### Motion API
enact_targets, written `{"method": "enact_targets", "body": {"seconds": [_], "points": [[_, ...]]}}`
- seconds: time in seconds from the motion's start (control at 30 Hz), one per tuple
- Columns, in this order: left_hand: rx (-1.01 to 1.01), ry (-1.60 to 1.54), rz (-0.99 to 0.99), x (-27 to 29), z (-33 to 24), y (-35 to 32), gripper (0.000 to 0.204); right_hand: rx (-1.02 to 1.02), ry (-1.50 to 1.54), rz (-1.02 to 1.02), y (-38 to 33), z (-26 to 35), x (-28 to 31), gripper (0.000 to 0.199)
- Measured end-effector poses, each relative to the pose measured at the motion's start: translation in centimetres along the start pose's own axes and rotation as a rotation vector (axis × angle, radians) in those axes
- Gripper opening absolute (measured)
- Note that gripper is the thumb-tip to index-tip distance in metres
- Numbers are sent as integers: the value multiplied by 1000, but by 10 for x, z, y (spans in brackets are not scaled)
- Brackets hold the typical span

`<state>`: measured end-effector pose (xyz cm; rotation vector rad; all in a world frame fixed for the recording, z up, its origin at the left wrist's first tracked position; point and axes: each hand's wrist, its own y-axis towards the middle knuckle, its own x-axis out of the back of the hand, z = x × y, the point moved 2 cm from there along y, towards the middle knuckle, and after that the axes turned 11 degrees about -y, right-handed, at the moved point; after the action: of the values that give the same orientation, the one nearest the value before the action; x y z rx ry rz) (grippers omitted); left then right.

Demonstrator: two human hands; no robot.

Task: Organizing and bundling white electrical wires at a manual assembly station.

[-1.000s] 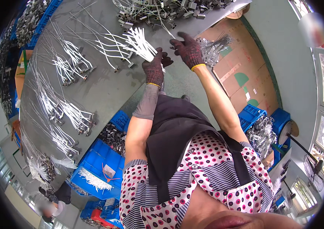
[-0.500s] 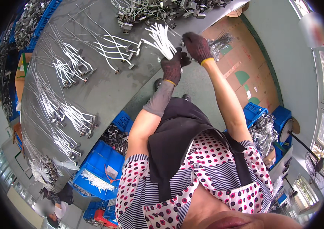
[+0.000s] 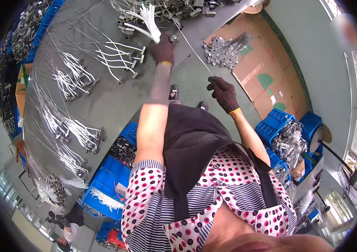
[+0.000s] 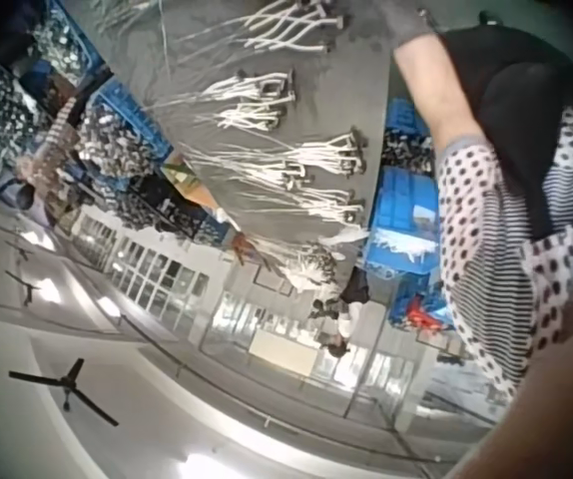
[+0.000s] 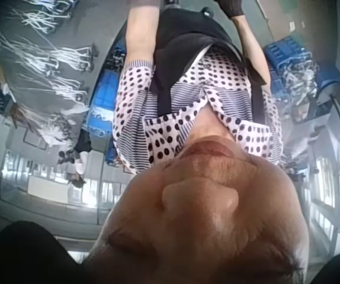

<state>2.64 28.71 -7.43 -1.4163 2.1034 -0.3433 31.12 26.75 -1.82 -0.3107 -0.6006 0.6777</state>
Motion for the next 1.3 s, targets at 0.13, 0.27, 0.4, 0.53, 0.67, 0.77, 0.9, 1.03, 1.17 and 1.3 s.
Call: {"method": "enact_targets", "body": {"seconds": [0.13, 0.27, 0.4, 0.53, 0.67, 0.77, 0.9, 1.03, 1.17, 1.3], "points": [[-305, 35, -72, 71, 38, -46, 17, 19, -86, 2, 3, 6, 15, 24], [259, -81, 133, 40, 48, -123, 21, 47, -86, 26, -10, -2, 25, 24], [356, -336, 331, 11, 63, -115, 21, -90, -110, 240, -63, -77, 34, 28], [422, -471, 426, 5, 64, -105, 19, -413, -220, 256, -132, -164, 63, 31], [262, -497, 377, 4, 25, -119, 18, -149, -442, 179, -183, -209, 77, 35], [211, -557, 308, 16, 7, -116, 22, -348, -227, 171, -191, -203, 88, 38], [135, -626, 270, 25, -15, -116, 25, -365, -158, 154, -191, -258, 94, 37], [86, -612, 242, 43, -23, -122, 29, -379, -131, 172, -186, -294, 108, 37], [138, -612, 262, 62, -17, -126, 33, -263, -106, 185, -170, -292, 119, 36], [187, -713, 294, 77, -4, -125, 33, -119, -213, 194, -150, -282, 113, 33]]}}
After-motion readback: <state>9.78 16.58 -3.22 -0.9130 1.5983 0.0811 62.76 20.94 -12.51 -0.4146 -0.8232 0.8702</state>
